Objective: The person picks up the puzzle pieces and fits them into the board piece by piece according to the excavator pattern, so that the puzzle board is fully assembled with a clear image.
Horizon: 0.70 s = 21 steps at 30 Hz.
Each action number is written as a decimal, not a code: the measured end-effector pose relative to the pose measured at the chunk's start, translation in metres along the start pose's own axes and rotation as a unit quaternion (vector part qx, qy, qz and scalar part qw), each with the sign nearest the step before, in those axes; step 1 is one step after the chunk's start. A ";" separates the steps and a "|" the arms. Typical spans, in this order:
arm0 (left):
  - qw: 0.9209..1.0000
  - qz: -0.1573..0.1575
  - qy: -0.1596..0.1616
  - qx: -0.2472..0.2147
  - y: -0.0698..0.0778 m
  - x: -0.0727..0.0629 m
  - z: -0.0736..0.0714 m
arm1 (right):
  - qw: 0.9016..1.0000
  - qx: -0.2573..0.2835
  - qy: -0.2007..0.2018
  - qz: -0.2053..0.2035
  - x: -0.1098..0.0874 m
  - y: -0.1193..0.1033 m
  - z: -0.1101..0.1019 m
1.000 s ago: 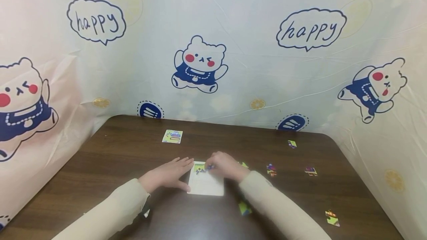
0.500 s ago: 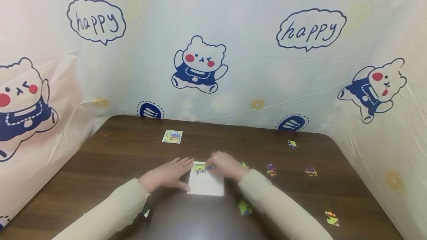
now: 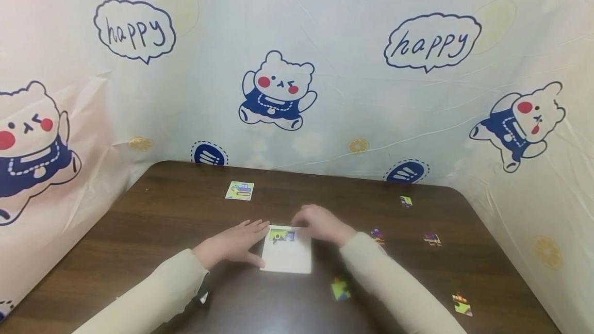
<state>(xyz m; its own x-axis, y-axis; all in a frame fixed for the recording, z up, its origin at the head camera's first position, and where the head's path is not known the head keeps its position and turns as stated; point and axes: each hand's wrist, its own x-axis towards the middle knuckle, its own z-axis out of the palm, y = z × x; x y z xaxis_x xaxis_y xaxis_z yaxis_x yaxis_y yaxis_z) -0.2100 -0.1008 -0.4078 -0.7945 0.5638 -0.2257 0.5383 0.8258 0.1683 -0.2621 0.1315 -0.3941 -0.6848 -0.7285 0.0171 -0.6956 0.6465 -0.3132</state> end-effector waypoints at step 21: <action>1.000 0.004 0.002 -0.004 0.000 -0.001 0.001 | 0.975 0.050 0.143 0.162 -0.059 0.119 -0.064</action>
<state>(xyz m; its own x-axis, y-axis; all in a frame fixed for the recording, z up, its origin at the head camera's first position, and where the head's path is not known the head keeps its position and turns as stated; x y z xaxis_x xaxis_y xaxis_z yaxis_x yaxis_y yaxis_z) -0.2089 -0.1010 -0.4085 -0.7915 0.5698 -0.2211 0.5417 0.8215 0.1779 -0.3184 0.2664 -0.3719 -0.9075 -0.3877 0.1616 -0.4180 0.7961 -0.4376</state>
